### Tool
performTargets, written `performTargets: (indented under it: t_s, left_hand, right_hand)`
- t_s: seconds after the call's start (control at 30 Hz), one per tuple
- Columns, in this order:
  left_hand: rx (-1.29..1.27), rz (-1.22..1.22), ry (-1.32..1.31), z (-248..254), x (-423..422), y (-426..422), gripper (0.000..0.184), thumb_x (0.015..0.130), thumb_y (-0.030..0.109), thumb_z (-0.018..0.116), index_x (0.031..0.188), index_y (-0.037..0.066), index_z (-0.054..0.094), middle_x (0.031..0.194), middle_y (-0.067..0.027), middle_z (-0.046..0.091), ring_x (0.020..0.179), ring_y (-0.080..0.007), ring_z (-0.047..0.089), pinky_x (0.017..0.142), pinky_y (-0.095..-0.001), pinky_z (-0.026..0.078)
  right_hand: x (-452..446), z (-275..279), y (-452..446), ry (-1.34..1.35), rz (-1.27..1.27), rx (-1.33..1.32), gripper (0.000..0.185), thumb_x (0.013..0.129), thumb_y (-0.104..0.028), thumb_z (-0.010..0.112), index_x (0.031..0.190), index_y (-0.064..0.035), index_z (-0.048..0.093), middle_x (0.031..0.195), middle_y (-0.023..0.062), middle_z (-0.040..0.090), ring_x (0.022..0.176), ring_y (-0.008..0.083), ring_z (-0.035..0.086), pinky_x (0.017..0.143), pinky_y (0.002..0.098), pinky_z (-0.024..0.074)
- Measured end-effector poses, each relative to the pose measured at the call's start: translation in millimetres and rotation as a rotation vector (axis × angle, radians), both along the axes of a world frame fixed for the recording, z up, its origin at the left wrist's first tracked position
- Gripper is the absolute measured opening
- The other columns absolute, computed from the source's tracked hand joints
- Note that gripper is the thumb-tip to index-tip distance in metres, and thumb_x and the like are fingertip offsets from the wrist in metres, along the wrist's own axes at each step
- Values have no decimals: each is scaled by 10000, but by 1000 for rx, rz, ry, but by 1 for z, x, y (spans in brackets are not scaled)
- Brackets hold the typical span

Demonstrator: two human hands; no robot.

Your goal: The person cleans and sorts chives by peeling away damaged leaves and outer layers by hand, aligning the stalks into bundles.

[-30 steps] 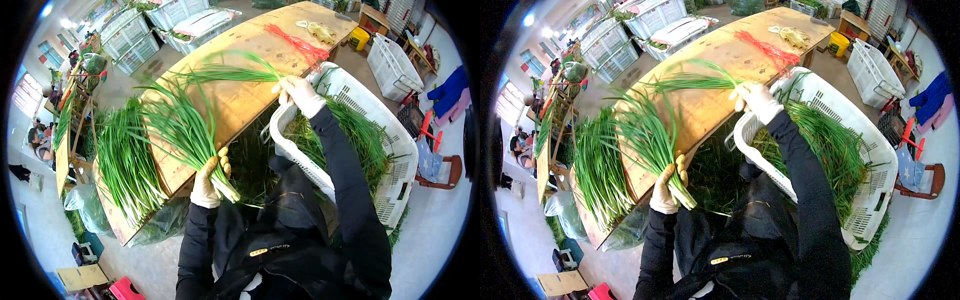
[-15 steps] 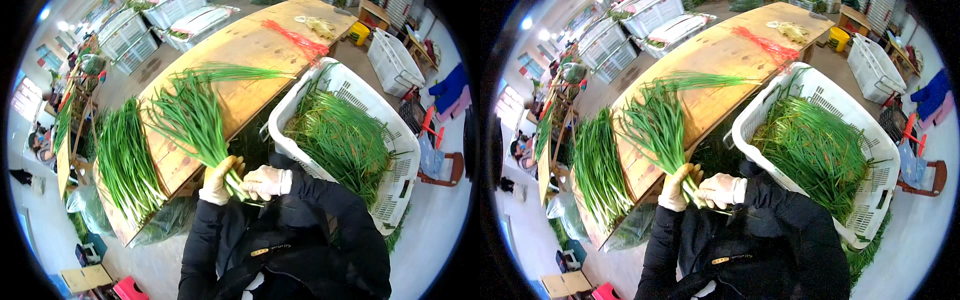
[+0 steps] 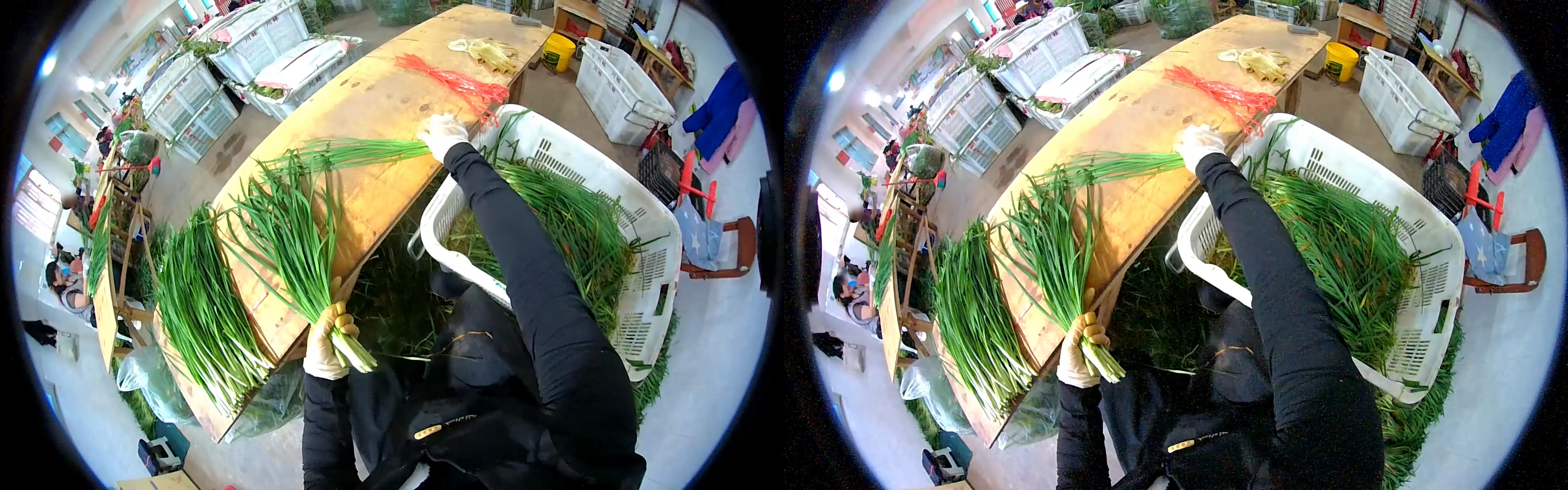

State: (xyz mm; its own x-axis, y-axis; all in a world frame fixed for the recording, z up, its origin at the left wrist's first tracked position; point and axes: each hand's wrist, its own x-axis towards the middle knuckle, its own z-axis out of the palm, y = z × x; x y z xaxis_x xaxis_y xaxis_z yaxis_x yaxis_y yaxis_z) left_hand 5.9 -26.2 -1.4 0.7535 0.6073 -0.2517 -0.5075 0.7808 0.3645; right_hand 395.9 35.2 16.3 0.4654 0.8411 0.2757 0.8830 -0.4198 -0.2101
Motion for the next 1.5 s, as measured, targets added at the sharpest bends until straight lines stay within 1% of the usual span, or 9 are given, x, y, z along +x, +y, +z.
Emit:
performTargets:
  t_s: [0.2,0.3,0.47,0.53,0.67,0.93,0.97,1.4,1.5]
  left_hand:
    - [13,102,-11,14,-9,6,416,798,55,522,1186,27,377,734,-22,469,568,-70,400,514,-171,375]
    - [54,135,49,11,-10,15,163,823,110,514,956,20,482,732,-14,470,555,-68,397,491,-173,366]
    - [15,164,203,16,-6,22,412,841,160,512,1217,58,377,732,-17,491,556,-55,411,472,-169,392]
    - [-9,163,238,9,-12,21,434,830,162,526,1224,62,373,729,-20,483,553,-60,412,480,-178,397]
    - [84,184,212,17,-20,8,372,826,113,523,1176,51,417,724,-21,489,555,-73,443,486,-186,419]
    - [11,156,247,6,-24,6,347,831,123,514,1164,60,437,766,-44,530,548,-74,475,472,-186,446]
    - [42,162,248,7,-23,6,343,831,119,512,1161,58,439,765,-45,531,552,-74,478,474,-188,449]
    - [84,144,255,-10,-23,6,439,778,71,520,1194,36,386,784,-36,505,565,-81,478,501,-188,461]
    - [94,137,288,-8,-23,6,413,809,91,497,1205,44,386,772,-35,512,566,-79,472,497,-190,453]
  right_hand:
    - [-39,45,-15,512,371,917,176,847,-199,450,797,-86,576,801,58,588,758,194,557,702,311,432]
    - [-63,51,-36,807,558,1033,99,845,-111,462,831,-67,550,806,46,587,739,137,553,684,278,436]
    - [-69,27,-30,209,287,362,119,834,-104,467,758,-78,555,796,46,592,764,148,555,716,269,423]
    - [-64,27,-24,609,416,758,129,832,-129,472,760,-90,573,788,43,599,760,152,551,724,266,416]
    - [-61,27,-19,947,546,674,217,866,-224,448,903,-62,587,847,65,592,791,152,539,735,272,409]
    - [-58,38,-36,184,390,167,234,823,-273,467,896,-87,591,907,120,559,849,300,526,753,358,414]
    - [-61,42,-35,214,479,507,277,821,-316,456,907,-87,586,923,124,557,869,304,521,761,371,411]
    - [-91,92,4,291,551,605,173,806,-208,513,840,-60,597,804,84,608,771,195,576,705,302,445]
    - [-114,119,-6,305,579,974,140,848,-165,495,874,-91,611,880,72,616,755,156,587,697,297,459]
